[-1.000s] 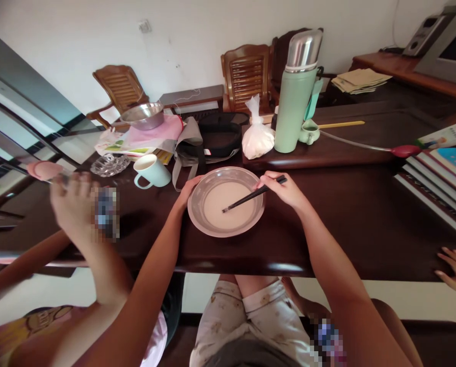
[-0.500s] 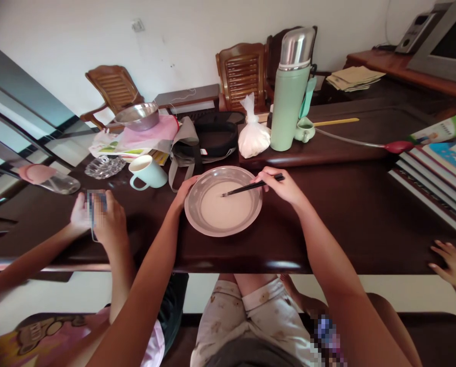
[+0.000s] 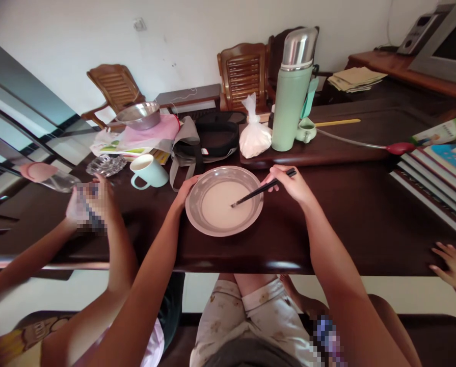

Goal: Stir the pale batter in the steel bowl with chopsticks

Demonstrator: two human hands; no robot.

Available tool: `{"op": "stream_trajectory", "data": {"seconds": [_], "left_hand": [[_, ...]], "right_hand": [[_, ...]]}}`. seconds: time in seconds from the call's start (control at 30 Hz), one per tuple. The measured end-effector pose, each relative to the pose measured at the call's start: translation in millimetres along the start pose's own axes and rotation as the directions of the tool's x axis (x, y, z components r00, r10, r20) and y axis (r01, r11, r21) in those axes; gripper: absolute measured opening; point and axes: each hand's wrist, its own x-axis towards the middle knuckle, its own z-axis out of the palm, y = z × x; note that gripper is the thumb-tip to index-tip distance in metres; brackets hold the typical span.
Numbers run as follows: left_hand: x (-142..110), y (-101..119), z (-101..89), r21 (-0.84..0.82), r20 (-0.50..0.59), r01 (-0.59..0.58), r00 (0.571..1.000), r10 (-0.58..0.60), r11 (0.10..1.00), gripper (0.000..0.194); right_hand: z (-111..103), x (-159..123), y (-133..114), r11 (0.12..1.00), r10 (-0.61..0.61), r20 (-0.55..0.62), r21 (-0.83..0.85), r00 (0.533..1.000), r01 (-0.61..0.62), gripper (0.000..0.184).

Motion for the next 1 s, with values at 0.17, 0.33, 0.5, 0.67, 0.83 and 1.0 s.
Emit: {"op": "stream_trajectory", "data": {"seconds": [0.17,0.33,0.5,0.67,0.83,1.0], "left_hand": [[20,-21,15.2,-0.076,0.010,0.049,0.999,-0.049,0.996,0.045],[16,-23,6.8,-0.046,-0.027,0.080,0.996,-0.082,0.996,0.038],[18,-23,9.4,-0.004,-0.052,0.103,0.993,-0.103,0.995,0.034],[18,-22,10.1,0.018,-0.050,0.066,0.997,-0.065,0.998,0.034],[16,-19,10.7,0.045,-0.051,0.065,0.997,-0.063,0.997,0.036],[17,-21,11.3,0.030,-0.056,0.073,0.996,-0.071,0.997,0.036]], "right_hand": [[8,0,-2,0.998,0.020,0.114,-0.069,0.993,-0.012,0.036],[-2,1,-1,0.999,0.000,-0.056,-0.040,0.998,-0.002,0.039],[4,0,-2,0.991,0.017,0.104,-0.131,0.994,-0.003,0.039],[-5,0,-2,0.989,-0.002,-0.055,-0.145,0.998,-0.006,0.039],[-4,-1,-6,0.988,0.047,0.075,-0.152,0.996,-0.035,0.040],[-14,-2,-7,0.984,-0.016,-0.135,-0.176,0.991,-0.008,0.039]]}}
